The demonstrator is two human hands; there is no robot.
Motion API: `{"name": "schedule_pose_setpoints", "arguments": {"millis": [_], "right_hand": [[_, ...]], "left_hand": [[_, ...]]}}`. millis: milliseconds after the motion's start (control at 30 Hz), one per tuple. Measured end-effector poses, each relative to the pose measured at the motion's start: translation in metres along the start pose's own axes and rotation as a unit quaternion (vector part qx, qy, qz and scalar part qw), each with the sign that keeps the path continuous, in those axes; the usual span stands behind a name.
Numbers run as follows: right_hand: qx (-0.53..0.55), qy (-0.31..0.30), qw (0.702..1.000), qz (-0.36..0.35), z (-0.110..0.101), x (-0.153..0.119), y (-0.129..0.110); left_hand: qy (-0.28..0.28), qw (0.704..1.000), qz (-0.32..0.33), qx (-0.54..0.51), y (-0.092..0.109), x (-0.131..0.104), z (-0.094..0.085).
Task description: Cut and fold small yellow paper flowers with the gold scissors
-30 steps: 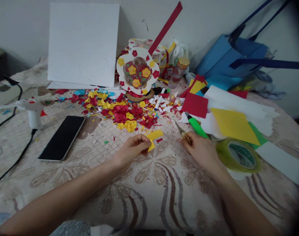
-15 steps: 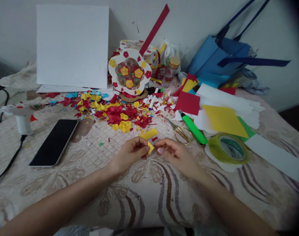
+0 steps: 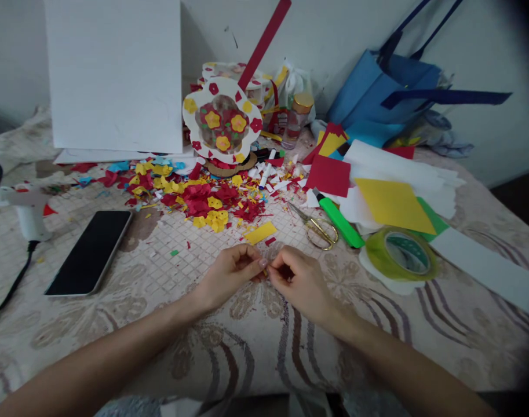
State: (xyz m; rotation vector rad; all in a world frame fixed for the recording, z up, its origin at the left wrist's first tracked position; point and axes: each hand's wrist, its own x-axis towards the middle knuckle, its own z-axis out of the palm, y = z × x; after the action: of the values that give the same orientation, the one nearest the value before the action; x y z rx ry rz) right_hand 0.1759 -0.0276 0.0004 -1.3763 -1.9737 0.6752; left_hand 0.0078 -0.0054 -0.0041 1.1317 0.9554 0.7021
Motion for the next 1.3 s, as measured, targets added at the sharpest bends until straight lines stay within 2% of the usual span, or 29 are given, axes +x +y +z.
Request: {"name": "schedule_pose_setpoints", "arguments": {"millis": [100,267,467,567,633,767,1033,1133,1300], "right_hand": [[0.018,-0.020,1.000,-0.002,0.000,-0.001,0.001],[0.083,-0.075,0.993,0.040,-0.003,0.002,0.002],[0.050,-0.019,0.998,0.032,0.000,0.001,0.001],[0.082,-0.027,0.996,0.038,0.001,0.001,0.003],[0.149,-0.056,0.985,0.072,0.000,0.002,0.005],[0.276,-0.112,0.943,0.148,-0.002,0.006,0.009],[0.251,-0.077,0.961,0.084,-0.003,0.005,0.011],[0.230,-0.086,0.966,0.076,-0.005,0.006,0.012],[0.219,-0.066,0.972,0.056,-0.008,0.006,0.016]], "left_hand": [[-0.001,1.000,-0.005,0.001,0.000,0.000,-0.001],[-0.005,0.999,0.005,0.033,0.000,-0.001,-0.003],[-0.008,1.000,-0.011,-0.009,0.000,0.002,-0.005],[-0.015,0.999,-0.026,-0.014,0.002,0.003,-0.006],[-0.026,0.999,-0.032,-0.013,0.003,0.004,-0.008],[-0.045,0.999,-0.024,-0.001,0.004,0.005,-0.010],[-0.007,0.998,0.042,0.035,0.002,0.004,-0.009],[-0.020,0.997,0.042,0.066,0.004,0.004,-0.010],[-0.021,0.998,0.037,0.041,0.002,0.004,-0.012]]}}
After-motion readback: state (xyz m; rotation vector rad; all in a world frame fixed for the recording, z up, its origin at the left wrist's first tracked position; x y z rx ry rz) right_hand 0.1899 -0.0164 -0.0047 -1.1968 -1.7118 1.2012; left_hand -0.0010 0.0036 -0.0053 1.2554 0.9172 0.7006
